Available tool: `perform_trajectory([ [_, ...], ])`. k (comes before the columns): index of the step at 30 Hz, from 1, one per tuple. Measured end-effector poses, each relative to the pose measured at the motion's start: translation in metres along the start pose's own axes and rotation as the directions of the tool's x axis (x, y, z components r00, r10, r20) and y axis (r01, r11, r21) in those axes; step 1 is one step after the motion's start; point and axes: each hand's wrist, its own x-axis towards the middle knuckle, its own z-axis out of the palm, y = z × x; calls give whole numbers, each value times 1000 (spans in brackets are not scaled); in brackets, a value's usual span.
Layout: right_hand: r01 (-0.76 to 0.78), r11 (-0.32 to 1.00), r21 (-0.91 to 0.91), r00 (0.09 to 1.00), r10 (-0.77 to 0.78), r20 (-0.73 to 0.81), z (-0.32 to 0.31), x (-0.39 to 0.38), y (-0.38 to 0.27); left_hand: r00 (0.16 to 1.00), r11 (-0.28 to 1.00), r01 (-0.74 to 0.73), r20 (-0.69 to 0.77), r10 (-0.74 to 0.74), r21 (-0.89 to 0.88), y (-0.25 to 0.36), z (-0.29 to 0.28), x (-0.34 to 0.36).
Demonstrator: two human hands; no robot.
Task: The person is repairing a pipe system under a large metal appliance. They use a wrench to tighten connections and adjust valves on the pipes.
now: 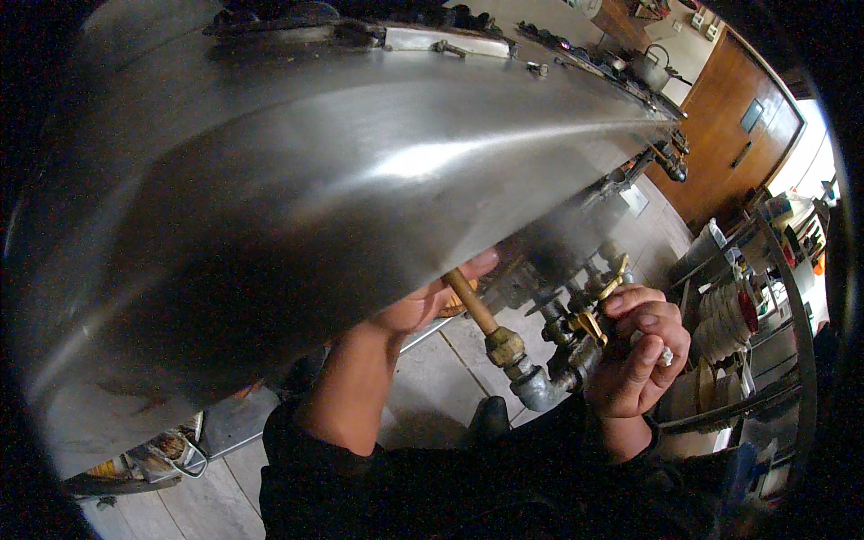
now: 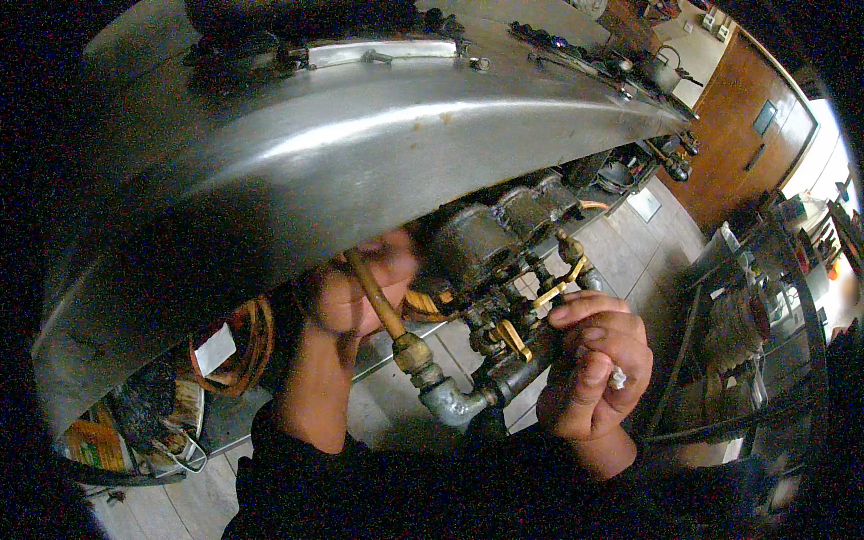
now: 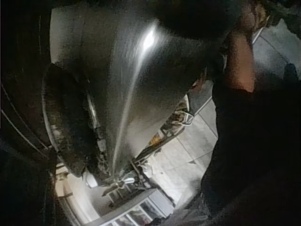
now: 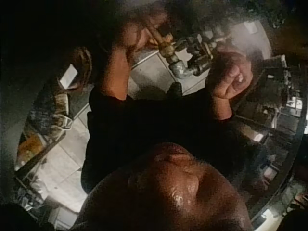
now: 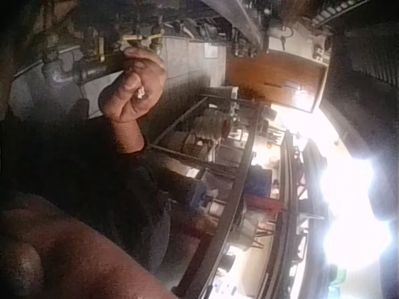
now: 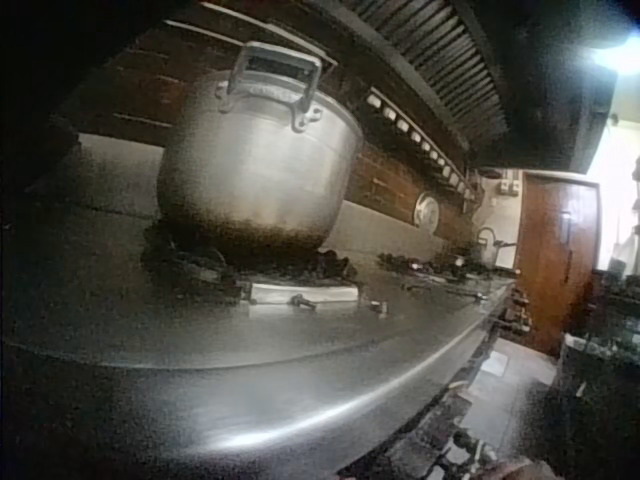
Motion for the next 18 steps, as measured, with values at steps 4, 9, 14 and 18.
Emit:
perform_trajectory([
  [4, 2, 1000, 18, 1000, -1, -5, -2, -2, 3, 979, 981, 139, -167, -116, 137, 8, 23, 2],
  [9, 8, 1000, 13, 1000, -8, -20, -3, -2, 4, 993, 993, 109, 46, -111, 45, 6, 42, 9],
  [14, 3, 1000, 20, 1000, -3, 9, -7, -2, 5, 972, 952, 234, -32, -232, 198, 7, 3, -1],
  [18, 16, 999, 32, 1000, -16, 4, -4, -2, 4, 980, 994, 33, 201, -12, -103, -11, -20, 2],
])
